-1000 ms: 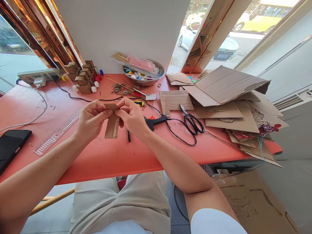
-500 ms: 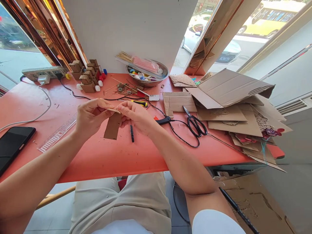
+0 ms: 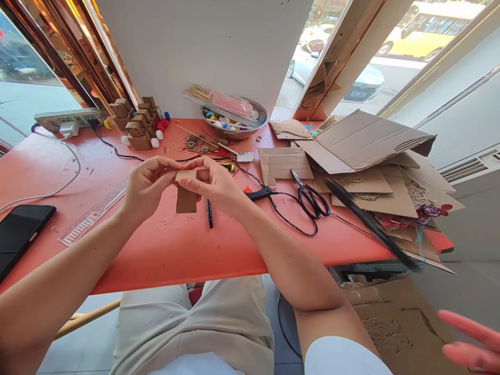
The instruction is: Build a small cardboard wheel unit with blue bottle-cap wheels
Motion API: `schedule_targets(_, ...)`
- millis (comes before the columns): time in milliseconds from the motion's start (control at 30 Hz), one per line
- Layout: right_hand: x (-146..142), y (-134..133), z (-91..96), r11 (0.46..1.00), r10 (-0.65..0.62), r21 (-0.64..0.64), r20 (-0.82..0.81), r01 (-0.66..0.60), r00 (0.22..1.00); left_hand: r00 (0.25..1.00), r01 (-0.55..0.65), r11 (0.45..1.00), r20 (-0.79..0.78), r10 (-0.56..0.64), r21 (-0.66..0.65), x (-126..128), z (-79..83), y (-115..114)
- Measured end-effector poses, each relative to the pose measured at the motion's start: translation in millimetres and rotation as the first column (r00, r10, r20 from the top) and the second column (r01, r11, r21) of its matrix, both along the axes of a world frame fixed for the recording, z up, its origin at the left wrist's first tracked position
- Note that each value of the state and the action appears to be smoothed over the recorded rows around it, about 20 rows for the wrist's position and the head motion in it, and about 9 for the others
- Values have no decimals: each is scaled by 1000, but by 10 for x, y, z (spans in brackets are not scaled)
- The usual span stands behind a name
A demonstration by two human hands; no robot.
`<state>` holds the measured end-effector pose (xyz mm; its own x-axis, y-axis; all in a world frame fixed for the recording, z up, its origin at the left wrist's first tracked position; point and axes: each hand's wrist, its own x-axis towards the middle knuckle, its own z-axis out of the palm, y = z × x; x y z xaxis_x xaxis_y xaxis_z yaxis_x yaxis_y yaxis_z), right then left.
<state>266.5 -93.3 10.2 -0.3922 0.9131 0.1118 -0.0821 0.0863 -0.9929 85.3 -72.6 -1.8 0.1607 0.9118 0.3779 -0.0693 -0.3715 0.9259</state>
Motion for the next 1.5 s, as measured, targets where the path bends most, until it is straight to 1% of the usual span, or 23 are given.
schedule_targets(100,27,34,-46,996,-14,88,51,9,999,994,104,984,-16,-107,-148,-34,22,30)
schedule_targets(133,32,42,-64,992,-25,124,75,16,997,988,141,975,-33,-149,-173,-49,29,37)
schedule_targets(200,32,44,-93,978,-67,204,123,41,990,976,189,965,-72,-205,-180,-79,41,44)
schedule_targets(267,25,29,-107,956,-118,285,169,66,979,973,190,970,-99,-207,-155,-102,47,40)
schedule_targets(333,20,6,-104,934,-157,349,205,78,966,977,167,977,-113,-182,-132,-113,47,32)
schedule_targets(433,30,-15,-87,909,-173,412,240,61,955,982,124,986,-132,-137,-108,-113,40,23)
schedule_targets(500,50,-8,-78,901,-173,432,259,46,950,983,100,991,-144,-111,-86,-103,39,20)
schedule_targets(567,69,8,-71,894,-203,445,282,60,938,983,89,995,-153,-97,-54,-88,41,16)
schedule_targets(667,79,21,-58,881,-258,466,329,81,909,977,94,996,-190,-94,-12,-65,45,3)
schedule_targets(800,54,-7,-48,860,-268,508,374,46,888,967,104,994,-234,-95,25,-52,45,-20)
schedule_targets(867,40,-23,-48,850,-289,524,370,59,883,965,115,993,-241,-102,41,-54,42,-25)
schedule_targets(933,30,-31,-47,853,-298,516,348,84,889,962,154,987,-236,-141,35,-56,37,-25)
schedule_targets(1067,22,-26,-35,859,-295,497,284,123,912,952,213,977,-218,-214,-29,-57,21,-19)
schedule_targets(1167,26,-16,-26,851,-291,514,284,111,913,954,195,980,-225,-200,-44,-55,15,-25)
schedule_targets(1267,37,-9,-24,845,-283,529,311,82,907,954,169,986,-249,-167,-15,-47,13,-43)
schedule_targets(1333,42,-8,-24,836,-287,544,324,70,902,947,178,984,-272,-172,0,-33,9,-66)
schedule_targets(1400,44,-16,-21,826,-290,559,320,68,902,941,225,974,-261,-215,6,-8,1,-97)
schedule_targets(1500,41,-38,-12,836,-263,546,299,62,918,930,330,944,-163,-329,-20,40,-3,-147)
